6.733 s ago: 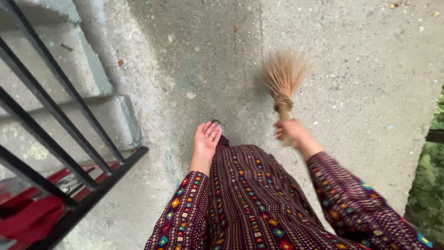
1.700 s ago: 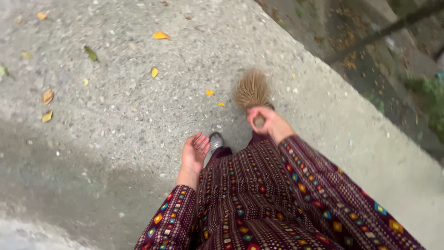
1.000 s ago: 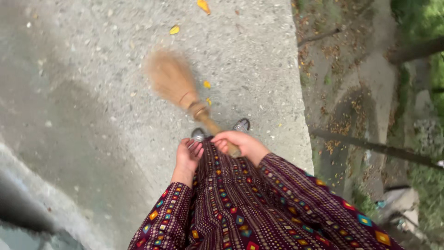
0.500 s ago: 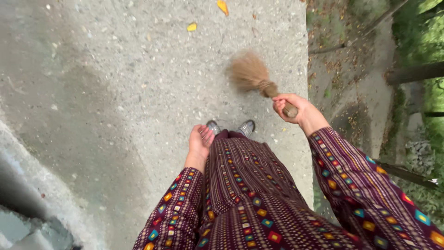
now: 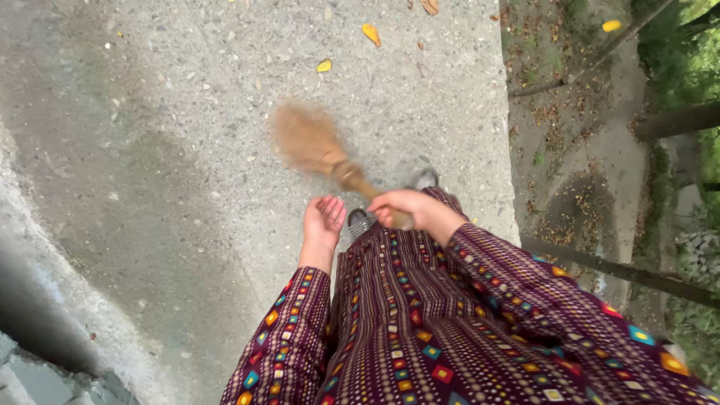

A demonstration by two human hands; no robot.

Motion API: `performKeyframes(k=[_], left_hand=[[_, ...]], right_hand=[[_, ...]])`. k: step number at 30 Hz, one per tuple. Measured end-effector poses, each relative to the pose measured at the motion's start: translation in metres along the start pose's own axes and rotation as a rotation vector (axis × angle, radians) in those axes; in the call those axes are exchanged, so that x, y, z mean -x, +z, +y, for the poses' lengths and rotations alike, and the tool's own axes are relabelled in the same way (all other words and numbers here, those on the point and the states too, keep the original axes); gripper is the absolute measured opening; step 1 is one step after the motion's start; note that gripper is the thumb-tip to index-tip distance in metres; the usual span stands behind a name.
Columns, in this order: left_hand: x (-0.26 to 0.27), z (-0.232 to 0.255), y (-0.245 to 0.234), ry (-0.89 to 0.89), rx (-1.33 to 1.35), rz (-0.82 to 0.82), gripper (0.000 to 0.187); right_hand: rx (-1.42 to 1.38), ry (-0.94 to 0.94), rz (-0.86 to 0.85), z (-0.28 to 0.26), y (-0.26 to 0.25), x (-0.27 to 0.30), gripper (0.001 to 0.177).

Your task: The person sweeps a concrete outdoor surface using a handheld straw broom, moving the broom in short strokes across the ground while walking forward.

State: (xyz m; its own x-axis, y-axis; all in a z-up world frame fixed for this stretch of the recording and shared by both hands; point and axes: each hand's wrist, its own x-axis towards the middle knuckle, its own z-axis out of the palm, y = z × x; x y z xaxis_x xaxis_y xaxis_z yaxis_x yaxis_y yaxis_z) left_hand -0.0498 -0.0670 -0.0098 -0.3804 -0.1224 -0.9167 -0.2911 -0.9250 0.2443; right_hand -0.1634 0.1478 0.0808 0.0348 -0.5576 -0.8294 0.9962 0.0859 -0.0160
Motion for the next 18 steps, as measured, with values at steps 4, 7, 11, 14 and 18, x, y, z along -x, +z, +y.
performKeyframes(k=[4, 7, 11, 14, 18], left_hand=[[-0.006, 0.001, 0.019, 0.006, 0.029, 0.046, 0.032], [-0.021, -0.003, 0.046, 0.047, 0.041, 0.085, 0.031], [-0.046, -0.028, 0.11, 0.04, 0.058, 0.134, 0.033], [-0.061, -0.05, 0.183, 0.018, 0.002, 0.057, 0.033], [-0.06, -0.073, 0.262, -0.019, -0.068, -0.018, 0.031]], right_hand=[[-0.122, 0.19, -0.193, -0.033, 0.002, -0.042, 0.012], [-0.337, 0.317, -0.221, -0.08, -0.037, -0.041, 0.009], [-0.565, 0.263, -0.21, -0.191, -0.151, 0.026, 0.015], [-0.768, 0.156, -0.052, -0.282, -0.229, 0.098, 0.016], [-0.443, -0.209, 0.184, -0.361, -0.264, 0.116, 0.013]])
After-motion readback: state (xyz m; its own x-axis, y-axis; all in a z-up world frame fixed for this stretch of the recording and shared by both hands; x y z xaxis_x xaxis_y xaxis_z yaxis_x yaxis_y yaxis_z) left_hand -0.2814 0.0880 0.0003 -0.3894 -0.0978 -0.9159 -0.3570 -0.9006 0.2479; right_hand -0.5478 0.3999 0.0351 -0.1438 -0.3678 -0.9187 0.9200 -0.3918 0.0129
